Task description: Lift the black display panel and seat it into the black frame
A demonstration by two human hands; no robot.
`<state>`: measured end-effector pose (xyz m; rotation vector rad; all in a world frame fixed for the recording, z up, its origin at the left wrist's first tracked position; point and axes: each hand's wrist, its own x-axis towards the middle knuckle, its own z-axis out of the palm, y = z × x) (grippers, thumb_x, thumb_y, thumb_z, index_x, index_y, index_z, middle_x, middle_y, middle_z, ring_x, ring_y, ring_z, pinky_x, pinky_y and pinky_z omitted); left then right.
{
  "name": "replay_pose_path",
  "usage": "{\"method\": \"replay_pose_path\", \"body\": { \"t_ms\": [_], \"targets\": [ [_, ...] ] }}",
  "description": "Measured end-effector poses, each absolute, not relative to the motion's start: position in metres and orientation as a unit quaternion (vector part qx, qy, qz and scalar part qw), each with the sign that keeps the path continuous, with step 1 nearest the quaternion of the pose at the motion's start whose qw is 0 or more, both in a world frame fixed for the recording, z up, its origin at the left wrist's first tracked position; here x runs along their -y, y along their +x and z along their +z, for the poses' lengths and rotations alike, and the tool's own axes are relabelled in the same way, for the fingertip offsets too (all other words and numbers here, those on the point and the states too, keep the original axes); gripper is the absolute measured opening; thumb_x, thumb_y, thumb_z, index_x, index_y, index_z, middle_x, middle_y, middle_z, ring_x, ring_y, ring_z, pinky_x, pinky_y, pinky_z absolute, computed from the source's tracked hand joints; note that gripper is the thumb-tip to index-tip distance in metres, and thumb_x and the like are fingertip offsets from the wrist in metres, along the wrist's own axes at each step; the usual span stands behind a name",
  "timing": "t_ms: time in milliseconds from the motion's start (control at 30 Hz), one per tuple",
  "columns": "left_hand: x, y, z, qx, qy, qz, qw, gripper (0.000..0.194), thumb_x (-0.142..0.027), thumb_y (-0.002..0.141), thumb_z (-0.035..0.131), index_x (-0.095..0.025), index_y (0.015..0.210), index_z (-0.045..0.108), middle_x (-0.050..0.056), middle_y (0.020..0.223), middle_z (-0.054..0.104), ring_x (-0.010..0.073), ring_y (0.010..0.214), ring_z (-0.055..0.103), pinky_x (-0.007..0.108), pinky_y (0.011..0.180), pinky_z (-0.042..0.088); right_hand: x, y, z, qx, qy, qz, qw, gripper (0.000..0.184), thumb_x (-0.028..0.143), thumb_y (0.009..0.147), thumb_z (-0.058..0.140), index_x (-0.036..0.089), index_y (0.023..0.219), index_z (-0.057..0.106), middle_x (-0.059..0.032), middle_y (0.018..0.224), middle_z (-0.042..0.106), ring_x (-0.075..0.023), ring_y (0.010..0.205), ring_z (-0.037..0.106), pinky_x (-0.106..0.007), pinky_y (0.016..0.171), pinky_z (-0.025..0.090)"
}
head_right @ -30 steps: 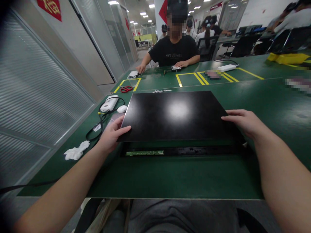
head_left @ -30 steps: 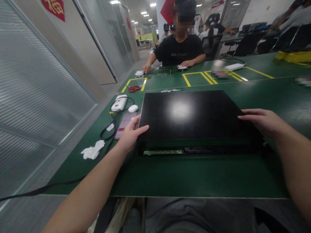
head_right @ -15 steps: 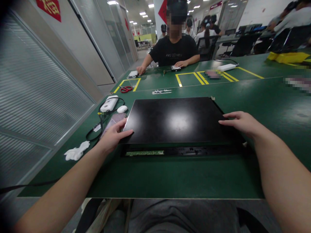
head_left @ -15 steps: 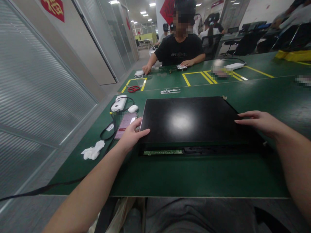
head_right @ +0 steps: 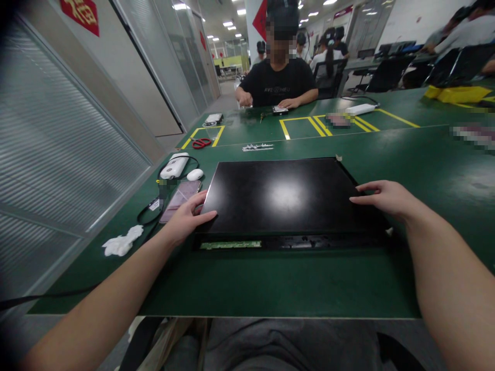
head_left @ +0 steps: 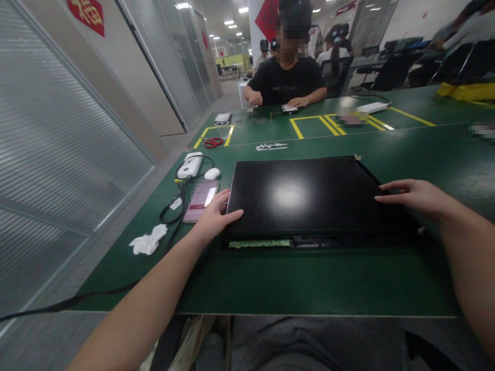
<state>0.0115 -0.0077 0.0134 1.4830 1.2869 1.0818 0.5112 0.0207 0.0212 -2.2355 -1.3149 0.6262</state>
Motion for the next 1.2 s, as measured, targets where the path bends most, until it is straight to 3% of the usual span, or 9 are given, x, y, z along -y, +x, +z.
{"method": "replay_pose_path", "body": {
  "t_ms": [467,733,1000,1200],
  "targets": [
    [0.008,0.011,0.01,-0.548,0.603,0.388,0.431,0.066,-0.043,0.067,0.085,-0.02,0.126,0.069,0.015,0.159,0.037,0.0383,0.138,0.048,0.051,0.118,0.035,-0.019,0.508,0.024,0.487,-0.819,0.215,0.215,0.05,0.047,0.045,0.084,0.021,0.086,0.075,-0.0026,0.071,0.058,-0.0252,0.078,0.058,-0.04,0.073,0.044],
    [0.008,0.01,0.007,-0.563,0.632,0.367,0.387,0.065,-0.046,0.069,0.08,-0.021,0.128,0.069,0.014,0.156,0.041,0.0373,0.137,0.049,0.049,0.116,0.038,-0.02,0.506,0.028,0.503,-0.821,0.205,0.175,0.043,0.046,0.053,0.079,0.02,0.087,0.075,-0.0033,0.067,0.06,-0.0263,0.074,0.06,-0.04,0.07,0.044],
    [0.005,0.007,0.001,-0.574,0.661,0.348,0.337,0.064,-0.047,0.074,0.076,-0.02,0.131,0.065,0.015,0.155,0.042,0.0362,0.143,0.042,0.051,0.117,0.037,-0.025,0.505,0.028,0.526,-0.822,0.177,0.131,0.029,0.045,0.066,0.075,0.022,0.084,0.077,-0.0071,0.077,0.069,-0.0275,0.081,0.064,-0.041,0.078,0.047],
    [0.005,0.007,0.0,-0.582,0.668,0.33,0.325,0.062,-0.048,0.075,0.076,-0.019,0.129,0.066,0.015,0.156,0.04,0.0355,0.146,0.036,0.051,0.12,0.032,-0.031,0.516,0.018,0.516,-0.821,0.185,0.161,0.022,0.04,0.068,0.073,0.022,0.079,0.077,-0.008,0.085,0.074,-0.0283,0.09,0.066,-0.041,0.085,0.05]
  ]
}}
